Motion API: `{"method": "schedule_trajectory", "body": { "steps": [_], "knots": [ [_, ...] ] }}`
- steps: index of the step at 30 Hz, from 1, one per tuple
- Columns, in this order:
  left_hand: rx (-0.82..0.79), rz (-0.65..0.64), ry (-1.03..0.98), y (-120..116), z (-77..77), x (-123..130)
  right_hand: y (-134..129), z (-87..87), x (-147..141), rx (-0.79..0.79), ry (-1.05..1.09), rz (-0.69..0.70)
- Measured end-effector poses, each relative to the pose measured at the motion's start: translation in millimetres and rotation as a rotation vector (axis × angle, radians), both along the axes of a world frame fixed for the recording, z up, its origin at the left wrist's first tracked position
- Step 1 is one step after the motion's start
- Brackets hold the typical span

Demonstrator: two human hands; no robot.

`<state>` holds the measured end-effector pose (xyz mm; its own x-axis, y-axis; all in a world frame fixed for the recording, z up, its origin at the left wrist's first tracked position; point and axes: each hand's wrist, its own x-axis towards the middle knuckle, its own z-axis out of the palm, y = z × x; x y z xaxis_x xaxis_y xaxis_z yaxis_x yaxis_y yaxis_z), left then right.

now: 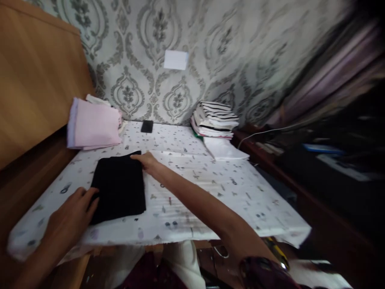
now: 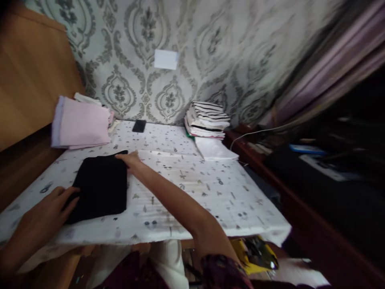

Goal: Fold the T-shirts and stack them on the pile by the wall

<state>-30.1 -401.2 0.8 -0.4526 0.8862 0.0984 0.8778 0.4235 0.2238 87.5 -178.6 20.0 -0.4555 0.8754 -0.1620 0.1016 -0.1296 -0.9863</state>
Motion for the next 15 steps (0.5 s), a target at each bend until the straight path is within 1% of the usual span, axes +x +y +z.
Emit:
{"method": "schedule_trajectory", "body": {
  "steps": [1, 3, 5, 7, 8, 10, 12, 13, 14, 15],
  "knots": [
    [0.032, -0.010, -0.022, 0, -7.9, -4, 1, 1.7, 0, -0.071, 0.002, 0.043],
    [0.097, -0.039, -0.067, 0, -25.3, -15, 1, 3.3, 2, -0.267, 0.031, 0.153],
    [0.130, -0.054, -0.105, -1, -40.1, -23, 0, 3.1, 6, -0.440, 0.118, 0.268],
    [0.138, -0.057, -0.128, -1, -47.5, -26, -3, 2.0, 9, -0.537, 0.199, 0.369],
    [0.151, -0.055, -0.122, 0, -47.5, -25, -4, 1.3, 10, -0.571, 0.232, 0.410],
    [0.188, -0.039, -0.061, 1, -39.5, -18, -5, -0.1, 12, -0.614, 0.295, 0.449],
    [0.255, -0.004, 0.013, 2, -22.8, -5, -7, 0.0, 15, -0.642, 0.362, 0.443],
    [0.300, 0.007, 0.006, 1, -12.9, 3, -9, 1.1, 18, -0.658, 0.398, 0.436],
    [0.334, 0.002, -0.058, -1, -3.3, 13, -10, 3.1, 20, -0.673, 0.440, 0.422],
    [0.340, -0.024, -0.186, -4, 5.0, 23, -12, 6.2, 23, -0.687, 0.482, 0.402]
  ]
}}
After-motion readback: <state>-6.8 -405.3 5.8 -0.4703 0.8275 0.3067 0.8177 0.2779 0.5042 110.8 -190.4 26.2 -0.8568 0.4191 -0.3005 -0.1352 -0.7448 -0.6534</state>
